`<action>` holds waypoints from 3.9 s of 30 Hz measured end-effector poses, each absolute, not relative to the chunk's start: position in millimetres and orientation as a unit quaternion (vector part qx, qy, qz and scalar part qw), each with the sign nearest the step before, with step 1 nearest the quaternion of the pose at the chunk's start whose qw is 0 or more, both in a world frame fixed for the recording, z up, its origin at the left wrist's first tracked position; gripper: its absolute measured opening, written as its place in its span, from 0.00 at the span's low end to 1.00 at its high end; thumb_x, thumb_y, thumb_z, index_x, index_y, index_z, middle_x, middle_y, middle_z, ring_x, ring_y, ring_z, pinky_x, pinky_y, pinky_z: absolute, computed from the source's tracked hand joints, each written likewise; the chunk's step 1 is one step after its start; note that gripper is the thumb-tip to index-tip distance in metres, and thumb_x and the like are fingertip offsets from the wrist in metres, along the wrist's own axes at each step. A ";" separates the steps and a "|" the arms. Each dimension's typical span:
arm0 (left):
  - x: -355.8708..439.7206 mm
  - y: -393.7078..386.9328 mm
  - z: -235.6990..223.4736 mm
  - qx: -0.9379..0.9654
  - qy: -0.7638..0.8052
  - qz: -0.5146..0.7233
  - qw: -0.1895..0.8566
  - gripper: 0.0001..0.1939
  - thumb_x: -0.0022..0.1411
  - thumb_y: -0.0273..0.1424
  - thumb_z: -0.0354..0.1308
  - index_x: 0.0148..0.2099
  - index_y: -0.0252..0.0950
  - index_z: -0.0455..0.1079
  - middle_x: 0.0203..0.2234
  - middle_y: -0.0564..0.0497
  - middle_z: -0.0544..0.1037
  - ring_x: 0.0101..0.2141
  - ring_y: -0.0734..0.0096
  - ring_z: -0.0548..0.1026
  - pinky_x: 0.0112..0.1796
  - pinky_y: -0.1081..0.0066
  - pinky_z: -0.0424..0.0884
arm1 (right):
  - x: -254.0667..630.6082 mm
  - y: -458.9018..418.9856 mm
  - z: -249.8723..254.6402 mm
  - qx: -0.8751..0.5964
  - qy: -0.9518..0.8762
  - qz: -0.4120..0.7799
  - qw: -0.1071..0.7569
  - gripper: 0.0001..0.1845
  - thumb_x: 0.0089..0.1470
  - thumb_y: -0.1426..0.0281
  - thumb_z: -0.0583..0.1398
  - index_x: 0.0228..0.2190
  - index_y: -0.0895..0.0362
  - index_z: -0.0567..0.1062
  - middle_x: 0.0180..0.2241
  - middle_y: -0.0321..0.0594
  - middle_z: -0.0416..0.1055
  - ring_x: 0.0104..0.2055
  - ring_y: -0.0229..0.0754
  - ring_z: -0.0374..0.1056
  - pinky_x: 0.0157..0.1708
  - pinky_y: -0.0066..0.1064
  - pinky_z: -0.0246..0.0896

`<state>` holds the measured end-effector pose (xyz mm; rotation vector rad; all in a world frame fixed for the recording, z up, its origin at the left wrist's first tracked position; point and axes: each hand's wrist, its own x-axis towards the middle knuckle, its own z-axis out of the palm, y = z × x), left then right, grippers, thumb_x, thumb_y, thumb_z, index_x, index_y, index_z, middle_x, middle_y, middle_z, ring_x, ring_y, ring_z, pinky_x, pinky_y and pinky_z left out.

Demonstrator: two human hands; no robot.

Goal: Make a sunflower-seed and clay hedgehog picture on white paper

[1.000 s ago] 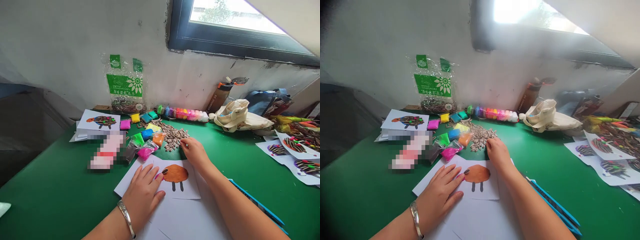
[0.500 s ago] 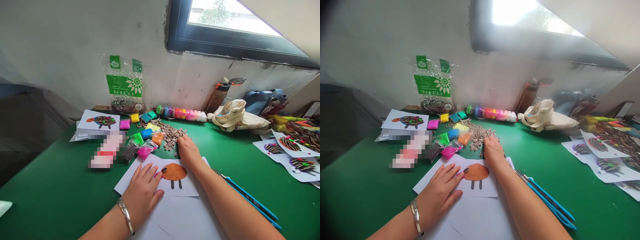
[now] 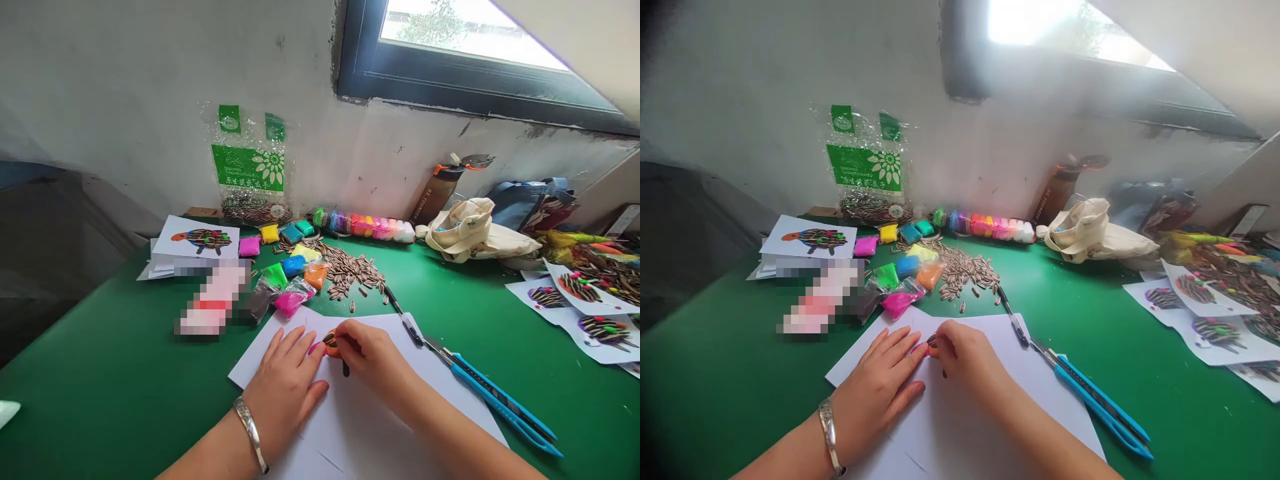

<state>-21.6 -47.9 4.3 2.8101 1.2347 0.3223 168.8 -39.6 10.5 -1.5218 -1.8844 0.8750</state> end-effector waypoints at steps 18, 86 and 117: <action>-20.6 -49.1 3.2 0.907 0.405 0.115 0.024 0.20 0.60 0.31 0.54 0.55 0.35 0.66 0.54 0.42 0.69 0.55 0.49 0.64 0.53 0.44 0.62 | 157.9 -25.6 8.5 -0.595 -0.750 0.242 0.158 0.13 0.55 0.75 0.50 0.20 0.57 0.63 0.21 0.32 0.65 0.24 0.32 0.58 0.24 0.23 0.45; -21.1 -49.9 5.1 0.912 0.393 0.111 0.036 0.20 0.62 0.32 0.53 0.56 0.34 0.66 0.53 0.42 0.70 0.55 0.48 0.64 0.52 0.42 0.60 | 195.3 -18.5 21.1 -0.622 -0.760 0.000 0.189 0.13 0.59 0.74 0.50 0.26 0.55 0.71 0.26 0.37 0.69 0.29 0.38 0.63 0.29 0.27 0.49; -18.6 -52.4 5.0 0.904 0.401 0.138 0.058 0.19 0.60 0.30 0.55 0.54 0.35 0.68 0.51 0.43 0.72 0.54 0.48 0.65 0.52 0.40 0.59 | 170.5 -43.4 -5.2 -0.481 -0.821 0.055 0.301 0.08 0.56 0.76 0.56 0.30 0.54 0.74 0.33 0.36 0.74 0.32 0.38 0.62 0.34 0.31 0.50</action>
